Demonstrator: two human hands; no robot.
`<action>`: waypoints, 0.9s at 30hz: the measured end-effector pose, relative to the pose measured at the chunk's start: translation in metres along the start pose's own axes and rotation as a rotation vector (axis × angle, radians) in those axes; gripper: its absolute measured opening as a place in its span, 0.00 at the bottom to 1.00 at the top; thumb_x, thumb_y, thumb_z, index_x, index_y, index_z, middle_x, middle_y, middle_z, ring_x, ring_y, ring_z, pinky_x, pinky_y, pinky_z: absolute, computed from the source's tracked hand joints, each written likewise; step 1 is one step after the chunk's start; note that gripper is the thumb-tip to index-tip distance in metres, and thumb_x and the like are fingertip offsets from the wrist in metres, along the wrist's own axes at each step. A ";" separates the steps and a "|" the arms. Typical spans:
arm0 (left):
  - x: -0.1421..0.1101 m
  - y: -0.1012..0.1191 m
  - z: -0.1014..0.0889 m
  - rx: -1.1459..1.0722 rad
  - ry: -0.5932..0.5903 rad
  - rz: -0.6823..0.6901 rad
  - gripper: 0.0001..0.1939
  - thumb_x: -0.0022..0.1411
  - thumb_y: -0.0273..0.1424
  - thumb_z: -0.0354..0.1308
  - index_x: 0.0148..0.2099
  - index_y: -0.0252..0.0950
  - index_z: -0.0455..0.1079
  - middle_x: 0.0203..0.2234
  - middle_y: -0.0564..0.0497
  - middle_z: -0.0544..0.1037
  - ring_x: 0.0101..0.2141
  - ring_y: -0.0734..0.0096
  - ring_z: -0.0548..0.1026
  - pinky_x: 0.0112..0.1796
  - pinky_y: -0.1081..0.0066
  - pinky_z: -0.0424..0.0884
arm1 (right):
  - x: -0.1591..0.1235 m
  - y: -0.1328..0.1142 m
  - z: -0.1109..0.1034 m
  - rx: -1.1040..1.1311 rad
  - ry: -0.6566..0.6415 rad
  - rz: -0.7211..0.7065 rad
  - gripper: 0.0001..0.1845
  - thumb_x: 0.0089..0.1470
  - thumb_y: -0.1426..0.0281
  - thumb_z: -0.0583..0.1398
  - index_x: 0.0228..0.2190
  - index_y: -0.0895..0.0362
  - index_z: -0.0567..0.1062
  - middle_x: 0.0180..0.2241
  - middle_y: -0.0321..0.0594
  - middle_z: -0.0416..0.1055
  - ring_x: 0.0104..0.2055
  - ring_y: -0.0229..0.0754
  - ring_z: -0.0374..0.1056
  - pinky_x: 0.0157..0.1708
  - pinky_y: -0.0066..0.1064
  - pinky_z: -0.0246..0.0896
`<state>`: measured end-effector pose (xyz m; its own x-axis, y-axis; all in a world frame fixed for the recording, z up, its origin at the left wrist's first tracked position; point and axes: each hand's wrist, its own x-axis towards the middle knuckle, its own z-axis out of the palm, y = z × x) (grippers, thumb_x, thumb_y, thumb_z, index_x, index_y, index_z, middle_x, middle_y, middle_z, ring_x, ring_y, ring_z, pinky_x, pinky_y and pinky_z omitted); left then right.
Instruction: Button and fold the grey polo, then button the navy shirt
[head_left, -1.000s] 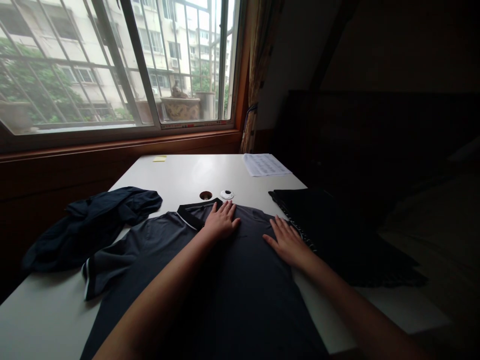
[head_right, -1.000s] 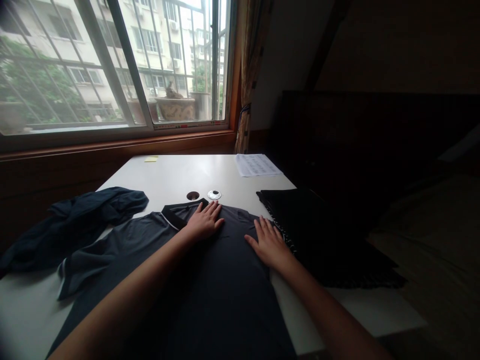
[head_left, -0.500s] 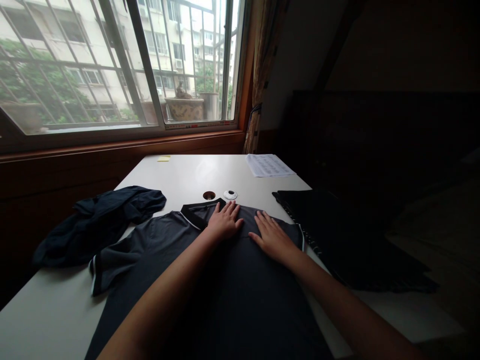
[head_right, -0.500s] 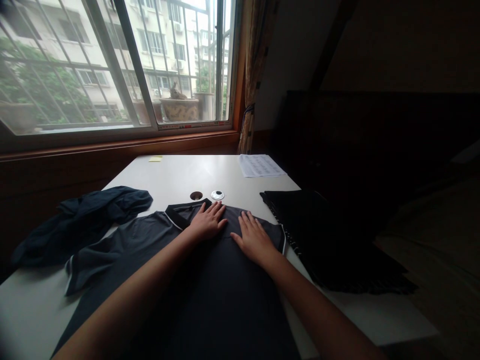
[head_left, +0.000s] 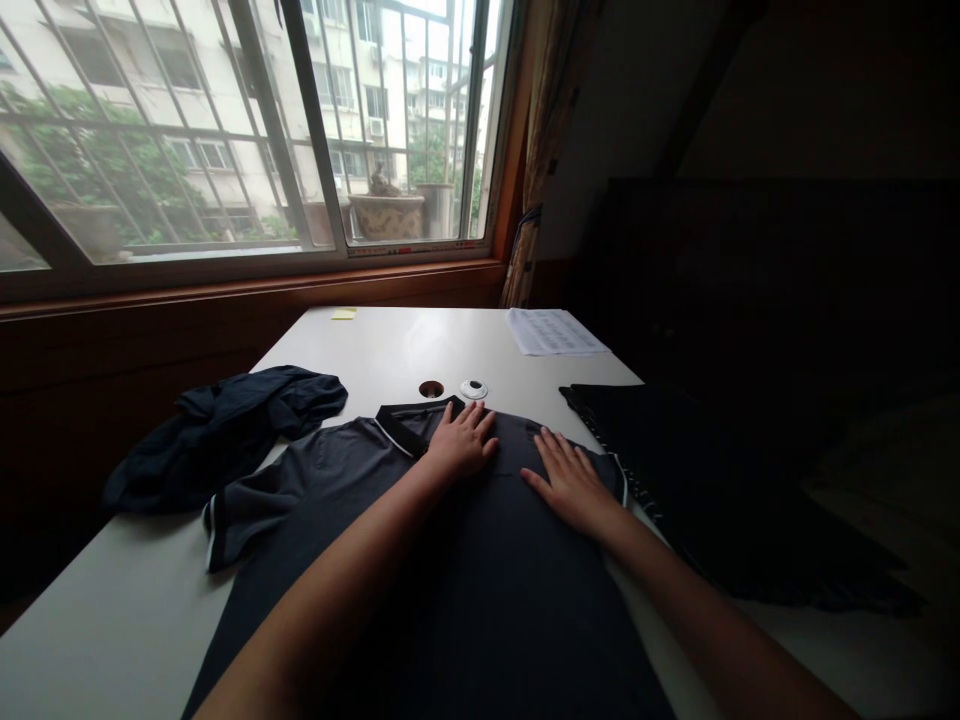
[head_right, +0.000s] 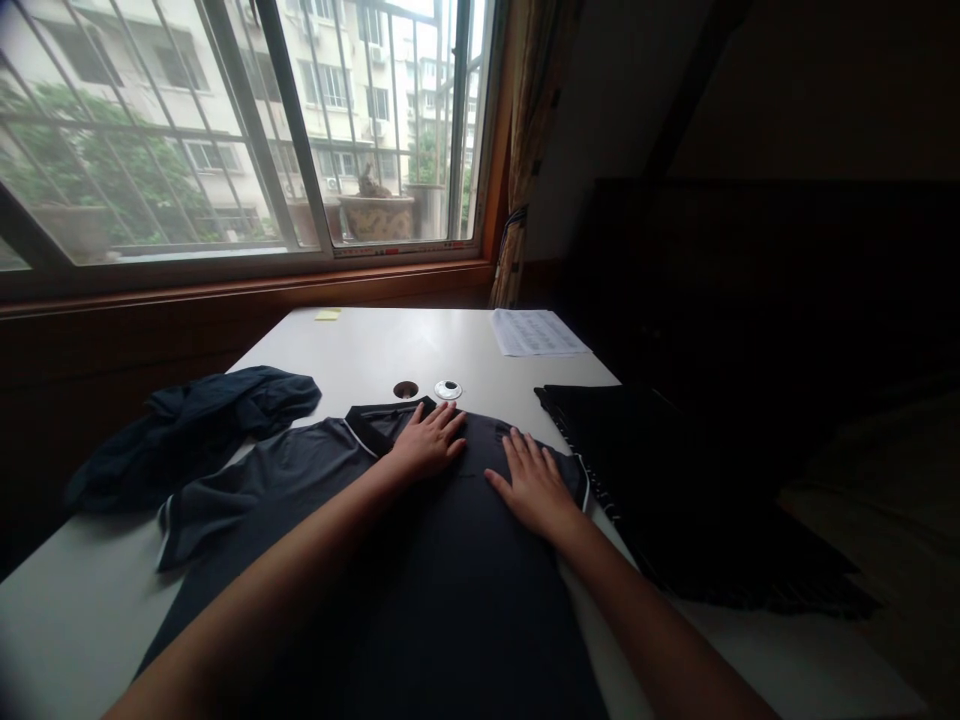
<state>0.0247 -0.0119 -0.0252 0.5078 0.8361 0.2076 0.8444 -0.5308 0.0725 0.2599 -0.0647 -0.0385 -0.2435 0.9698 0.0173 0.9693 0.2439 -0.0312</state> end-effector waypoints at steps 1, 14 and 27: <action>-0.003 0.001 -0.005 0.003 0.008 0.010 0.30 0.73 0.45 0.39 0.71 0.38 0.52 0.70 0.44 0.53 0.70 0.56 0.49 0.67 0.48 0.44 | 0.000 -0.001 -0.001 -0.007 0.002 0.000 0.43 0.65 0.45 0.40 0.69 0.61 0.50 0.72 0.45 0.38 0.74 0.51 0.34 0.70 0.50 0.35; -0.130 -0.097 -0.054 0.005 0.093 -0.123 0.18 0.72 0.35 0.46 0.57 0.39 0.71 0.53 0.45 0.74 0.55 0.59 0.70 0.57 0.60 0.69 | 0.006 -0.004 -0.010 -0.045 0.027 0.054 0.45 0.61 0.45 0.46 0.65 0.65 0.60 0.69 0.55 0.50 0.71 0.66 0.42 0.66 0.58 0.43; -0.116 -0.130 -0.029 0.053 -0.082 -0.296 0.32 0.73 0.49 0.38 0.72 0.39 0.51 0.70 0.48 0.52 0.70 0.58 0.48 0.67 0.53 0.46 | 0.079 -0.085 -0.006 0.131 0.056 -0.230 0.37 0.67 0.52 0.44 0.67 0.63 0.56 0.71 0.49 0.47 0.72 0.49 0.43 0.70 0.46 0.38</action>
<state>-0.1486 -0.0437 -0.0302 0.2488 0.9628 0.1054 0.9642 -0.2565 0.0669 0.1587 -0.0084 -0.0283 -0.4509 0.8876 0.0938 0.8751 0.4603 -0.1495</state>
